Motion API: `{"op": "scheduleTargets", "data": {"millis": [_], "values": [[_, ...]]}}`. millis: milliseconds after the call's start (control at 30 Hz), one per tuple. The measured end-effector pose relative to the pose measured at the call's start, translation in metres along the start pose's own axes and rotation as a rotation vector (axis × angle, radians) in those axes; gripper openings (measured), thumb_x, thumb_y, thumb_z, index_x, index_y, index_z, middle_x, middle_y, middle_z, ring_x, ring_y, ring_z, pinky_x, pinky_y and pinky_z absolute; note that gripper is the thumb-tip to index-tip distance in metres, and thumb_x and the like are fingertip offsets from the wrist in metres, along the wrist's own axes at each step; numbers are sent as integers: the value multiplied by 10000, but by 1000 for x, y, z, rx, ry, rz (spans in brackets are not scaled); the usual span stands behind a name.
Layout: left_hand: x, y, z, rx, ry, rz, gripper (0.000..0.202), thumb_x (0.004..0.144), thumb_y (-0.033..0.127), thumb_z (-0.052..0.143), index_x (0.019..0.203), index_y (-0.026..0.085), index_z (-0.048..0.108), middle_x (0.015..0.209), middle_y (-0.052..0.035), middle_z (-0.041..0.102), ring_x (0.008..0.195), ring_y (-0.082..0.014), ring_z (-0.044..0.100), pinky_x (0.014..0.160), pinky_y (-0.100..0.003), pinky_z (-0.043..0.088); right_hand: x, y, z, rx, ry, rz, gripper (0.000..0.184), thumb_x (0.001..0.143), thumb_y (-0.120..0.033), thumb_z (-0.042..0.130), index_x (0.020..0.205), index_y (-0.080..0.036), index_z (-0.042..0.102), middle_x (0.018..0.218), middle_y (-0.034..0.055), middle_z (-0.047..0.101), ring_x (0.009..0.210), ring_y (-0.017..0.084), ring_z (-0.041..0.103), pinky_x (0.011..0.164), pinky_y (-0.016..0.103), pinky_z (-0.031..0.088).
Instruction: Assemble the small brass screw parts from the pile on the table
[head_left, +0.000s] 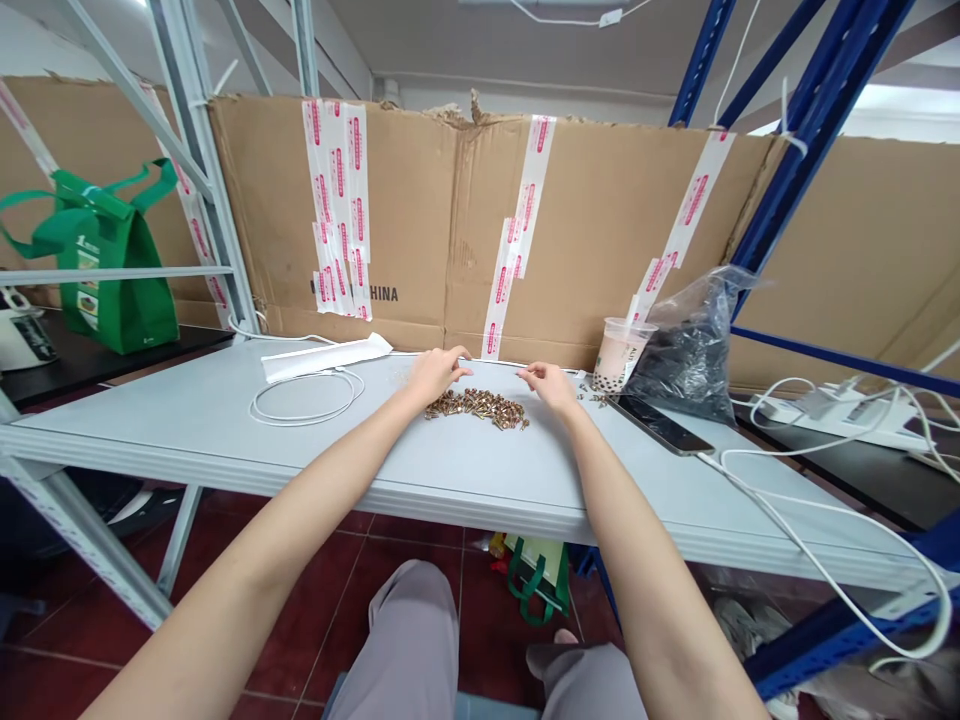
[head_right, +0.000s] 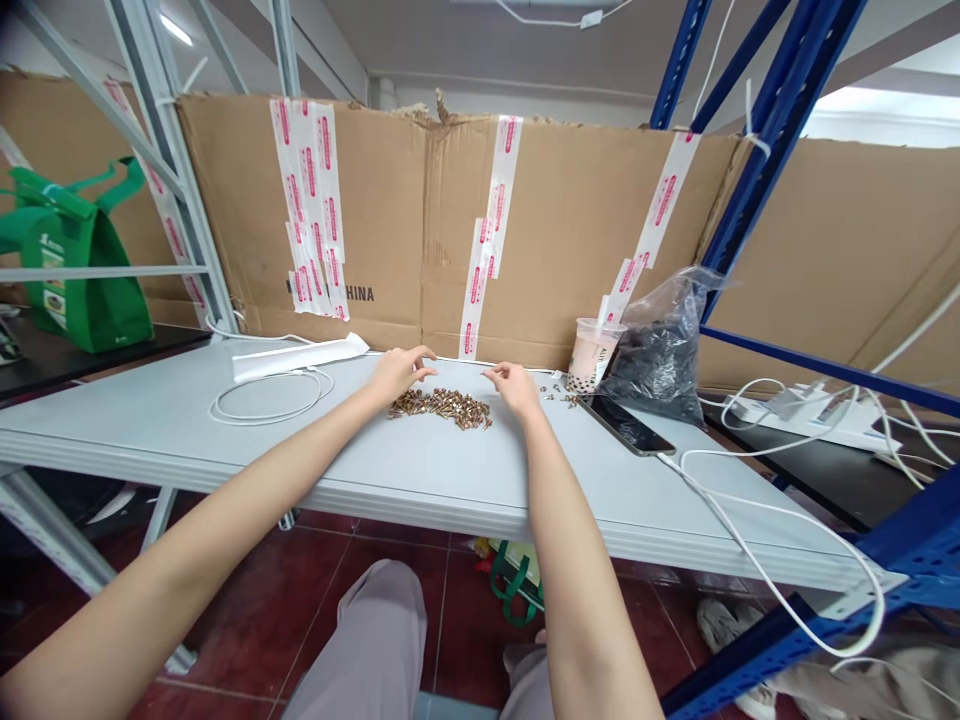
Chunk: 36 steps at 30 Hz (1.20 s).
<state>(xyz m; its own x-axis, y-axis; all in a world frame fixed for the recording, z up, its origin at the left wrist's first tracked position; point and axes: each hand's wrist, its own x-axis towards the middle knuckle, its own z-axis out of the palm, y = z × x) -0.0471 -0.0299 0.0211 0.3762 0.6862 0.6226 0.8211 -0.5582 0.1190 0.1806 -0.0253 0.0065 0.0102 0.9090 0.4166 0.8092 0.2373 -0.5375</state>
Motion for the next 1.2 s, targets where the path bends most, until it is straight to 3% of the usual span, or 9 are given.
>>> {"op": "scheduleTargets", "data": {"millis": [133, 300, 400, 533, 633, 733, 900, 1200], "values": [[2, -27, -7, 247, -123, -136, 260, 763, 395, 523, 918, 204, 607, 823, -66, 638, 805, -201, 564, 685, -265, 358, -5, 26, -8, -582, 46, 88, 239, 774, -299, 476, 893, -126, 590, 859, 162, 613, 835, 258, 560, 686, 343, 371], [-2, -58, -28, 412, -198, -354, 204, 754, 243, 533, 916, 159, 626, 912, -118, 613, 892, -235, 537, 741, -304, 358, -7, 24, -15, -675, 151, 152, 421, 788, -225, 448, 1173, -59, 402, 854, 215, 598, 827, 300, 570, 669, 369, 373], [-4, -64, -35, 477, -256, -436, 207, 722, 170, 553, 915, 152, 625, 950, -122, 604, 936, -245, 517, 778, -322, 349, -9, -3, -11, -544, 131, -30, 426, 820, -280, 409, 1215, -126, 372, 851, 168, 607, 804, 264, 566, 677, 351, 367], [-5, -62, -36, 504, -361, -516, 218, 687, 158, 590, 902, 170, 626, 988, -111, 595, 988, -247, 496, 825, -334, 335, -25, -58, 8, -229, -99, -521, 308, 827, -305, 411, 1120, -236, 475, 912, 49, 608, 808, 184, 537, 713, 293, 373], [-5, -60, -38, 470, -376, -556, 227, 680, 166, 602, 905, 179, 625, 986, -107, 599, 973, -235, 517, 821, -320, 350, -44, -88, 28, -167, -171, -794, 312, 813, -316, 450, 1111, -248, 508, 979, 49, 582, 918, 195, 482, 775, 307, 356], [-4, -61, -40, 443, -390, -574, 253, 644, 160, 637, 896, 168, 629, 982, -115, 603, 947, -233, 538, 808, -312, 367, -56, -98, 41, -191, -258, -923, 254, 818, -284, 453, 1039, -246, 572, 968, 61, 567, 931, 195, 469, 780, 318, 344], [-2, -67, -42, 364, -483, -647, 304, 521, 188, 732, 815, 180, 653, 1012, -112, 600, 937, -256, 544, 776, -311, 395, -56, -95, 45, -14, -403, -860, 220, 820, -218, 440, 968, -207, 603, 926, 52, 568, 829, 149, 514, 751, 276, 369], [-3, -73, -40, 331, -488, -671, 358, 419, 230, 772, 748, 157, 655, 892, -141, 629, 901, -296, 554, 773, -356, 407, -55, -96, 42, 230, -537, -704, 144, 707, -207, 542, 820, -159, 619, 695, 11, 599, 619, 106, 517, 623, 227, 389]]}}
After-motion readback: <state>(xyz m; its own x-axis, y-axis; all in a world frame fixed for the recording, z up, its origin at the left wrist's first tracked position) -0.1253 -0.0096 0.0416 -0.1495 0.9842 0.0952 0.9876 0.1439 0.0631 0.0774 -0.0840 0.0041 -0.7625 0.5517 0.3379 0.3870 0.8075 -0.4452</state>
